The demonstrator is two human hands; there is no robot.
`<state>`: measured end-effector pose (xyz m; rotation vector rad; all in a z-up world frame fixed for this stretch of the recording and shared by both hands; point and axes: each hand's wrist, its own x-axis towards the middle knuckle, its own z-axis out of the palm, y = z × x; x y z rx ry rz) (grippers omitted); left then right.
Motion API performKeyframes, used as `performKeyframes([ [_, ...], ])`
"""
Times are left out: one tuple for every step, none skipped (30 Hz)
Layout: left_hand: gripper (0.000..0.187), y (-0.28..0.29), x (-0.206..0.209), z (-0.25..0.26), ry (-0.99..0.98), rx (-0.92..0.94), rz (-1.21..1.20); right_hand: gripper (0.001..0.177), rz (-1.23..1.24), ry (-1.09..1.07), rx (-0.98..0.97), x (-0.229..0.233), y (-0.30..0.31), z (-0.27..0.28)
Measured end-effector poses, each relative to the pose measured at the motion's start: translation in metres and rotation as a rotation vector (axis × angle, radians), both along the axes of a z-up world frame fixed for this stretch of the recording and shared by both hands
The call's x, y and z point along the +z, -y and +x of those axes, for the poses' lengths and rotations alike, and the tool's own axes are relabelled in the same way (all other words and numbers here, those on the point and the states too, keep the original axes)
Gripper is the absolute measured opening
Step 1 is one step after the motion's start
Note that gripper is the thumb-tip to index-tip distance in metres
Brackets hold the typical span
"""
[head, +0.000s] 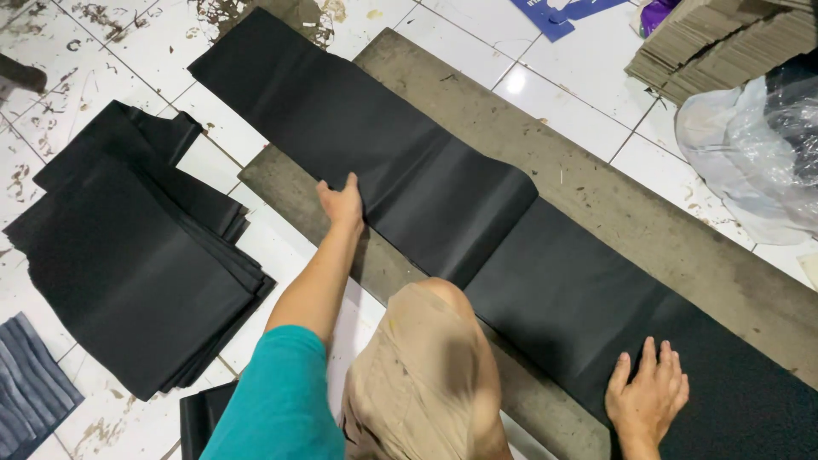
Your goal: Smoothing and folding long strips of black leather material on the floor of a workshop.
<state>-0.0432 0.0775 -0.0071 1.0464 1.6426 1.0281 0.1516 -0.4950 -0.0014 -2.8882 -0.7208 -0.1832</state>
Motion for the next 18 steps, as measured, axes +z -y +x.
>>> performKeyframes([
  [0.067,0.013,-0.002,0.000,-0.038,-0.051,0.017,0.059,-0.001,0.038,0.014,-0.001,0.001,0.000],
  [0.055,0.026,-0.004,0.000,-0.076,-0.103,0.034,0.057,-0.002,0.075,0.028,-0.003,0.001,0.000],
  [0.055,0.021,-0.005,0.001,-0.079,-0.102,0.027,0.057,-0.009,0.073,0.029,-0.004,0.002,0.000],
  [0.062,0.015,-0.006,0.003,-0.100,-0.104,0.063,0.058,0.008,0.065,0.036,-0.004,0.001,0.000],
  [0.069,0.011,-0.008,0.003,-0.119,-0.101,0.096,0.058,0.023,0.059,0.047,-0.003,0.001,0.001],
  [0.069,-0.013,-0.019,0.003,-0.119,-0.097,0.087,0.058,0.014,0.059,0.052,-0.002,0.002,0.000],
  [0.068,-0.039,-0.029,0.004,-0.130,-0.040,0.159,0.058,0.012,0.062,0.050,-0.001,0.001,0.000],
  [0.067,-0.064,-0.039,0.005,-0.141,0.017,0.231,0.058,0.009,0.065,0.048,0.000,0.001,0.000],
  [0.067,-0.080,-0.039,0.005,-0.136,0.020,0.231,0.058,0.009,0.070,0.051,0.000,0.000,0.000],
  [0.067,-0.096,-0.038,0.005,-0.085,0.060,0.202,0.057,0.026,0.078,0.054,-0.001,0.000,0.000],
  [0.068,-0.111,-0.039,0.004,-0.038,0.098,0.170,0.057,0.039,0.083,0.056,-0.001,0.001,-0.001],
  [0.068,-0.113,-0.035,0.001,-0.037,0.100,0.168,0.057,0.037,0.084,0.059,0.003,-0.001,-0.002],
  [0.065,-0.117,-0.031,0.000,-0.054,0.114,0.130,0.056,0.019,0.107,0.057,0.006,-0.003,-0.004],
  [0.061,-0.120,-0.028,-0.001,-0.071,0.128,0.092,0.055,0.002,0.130,0.056,0.009,-0.005,-0.006],
  [0.061,-0.124,-0.027,-0.003,-0.069,0.129,0.091,0.055,0.000,0.132,0.057,0.002,-0.001,-0.003],
  [0.056,-0.128,-0.027,-0.004,-0.117,0.148,0.135,0.055,-0.013,0.163,0.051,-0.006,0.003,-0.001],
  [0.051,-0.130,-0.027,-0.009,-0.167,0.170,0.178,0.055,-0.027,0.193,0.050,-0.013,0.007,0.001],
  [0.051,-0.136,-0.024,-0.012,-0.167,0.174,0.175,0.055,-0.029,0.194,0.055,-0.014,0.007,0.000],
])
